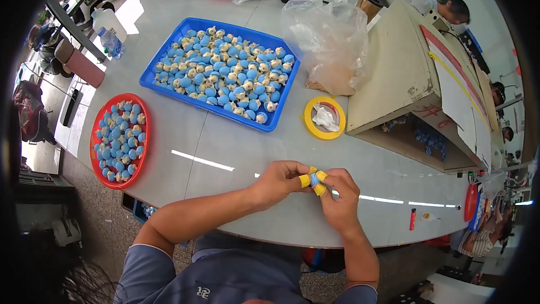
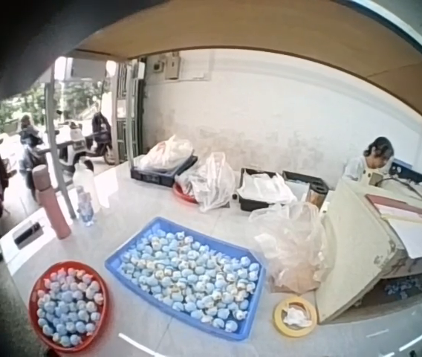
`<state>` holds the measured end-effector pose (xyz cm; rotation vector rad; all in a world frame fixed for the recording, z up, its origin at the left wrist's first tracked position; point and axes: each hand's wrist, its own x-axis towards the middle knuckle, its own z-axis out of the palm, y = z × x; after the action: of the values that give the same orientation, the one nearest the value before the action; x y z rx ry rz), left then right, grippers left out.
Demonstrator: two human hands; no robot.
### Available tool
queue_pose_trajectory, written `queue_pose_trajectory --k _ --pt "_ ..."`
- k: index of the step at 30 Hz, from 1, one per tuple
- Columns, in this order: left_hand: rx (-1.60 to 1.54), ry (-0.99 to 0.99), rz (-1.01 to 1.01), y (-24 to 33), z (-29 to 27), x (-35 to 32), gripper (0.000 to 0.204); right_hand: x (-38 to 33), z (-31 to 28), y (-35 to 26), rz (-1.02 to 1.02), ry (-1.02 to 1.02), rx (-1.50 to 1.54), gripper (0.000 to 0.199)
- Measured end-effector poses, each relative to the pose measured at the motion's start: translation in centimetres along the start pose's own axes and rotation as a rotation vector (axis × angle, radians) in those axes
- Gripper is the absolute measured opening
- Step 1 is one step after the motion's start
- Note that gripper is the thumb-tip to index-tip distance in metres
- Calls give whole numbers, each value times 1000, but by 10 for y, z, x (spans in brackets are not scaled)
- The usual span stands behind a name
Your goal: The person assembles small blue and yellow toy components by hand, joining them with glue from a bottle.
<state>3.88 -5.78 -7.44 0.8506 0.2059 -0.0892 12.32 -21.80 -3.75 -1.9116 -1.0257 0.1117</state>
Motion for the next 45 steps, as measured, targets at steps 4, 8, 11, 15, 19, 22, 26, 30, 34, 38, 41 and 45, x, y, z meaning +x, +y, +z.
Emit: queue_pose_trajectory --k 4,8,11,15,19,22,26,30,34,38,41,45 --pt "-130 2 -52 -1 -6 0 24 3 1 -1 -28 -8 17 16" --pt "-165 -13 -76 1 -4 1 25 6 -5 -4 -8 -53 32 16" --pt "-126 -18 -42 0 -5 1 25 10 -8 -10 37 -86 10 16" --pt "-79 -4 -40 0 -6 1 25 15 -9 -23 -23 -123 -122 16" --pt "-75 -30 -33 4 -4 -1 26 13 -9 -25 -66 -125 -178 16" --pt "-105 -29 -68 4 -6 1 26 13 -8 -22 -85 -114 -183 17" --pt "-165 -72 -122 13 -5 0 32 14 -9 -1 158 -171 211 17" --pt "-148 -31 -202 19 -2 -4 29 14 -12 9 308 -318 475 18" --pt "-68 38 -175 12 0 -4 30 12 -5 4 492 -295 667 17" --pt "-34 71 -143 10 2 -7 28 11 6 -7 606 -202 658 15" --pt "-23 110 -134 13 0 -8 26 14 5 -6 707 -203 706 15" --pt "-31 175 -130 14 1 -7 21 15 10 -4 795 -200 840 15"
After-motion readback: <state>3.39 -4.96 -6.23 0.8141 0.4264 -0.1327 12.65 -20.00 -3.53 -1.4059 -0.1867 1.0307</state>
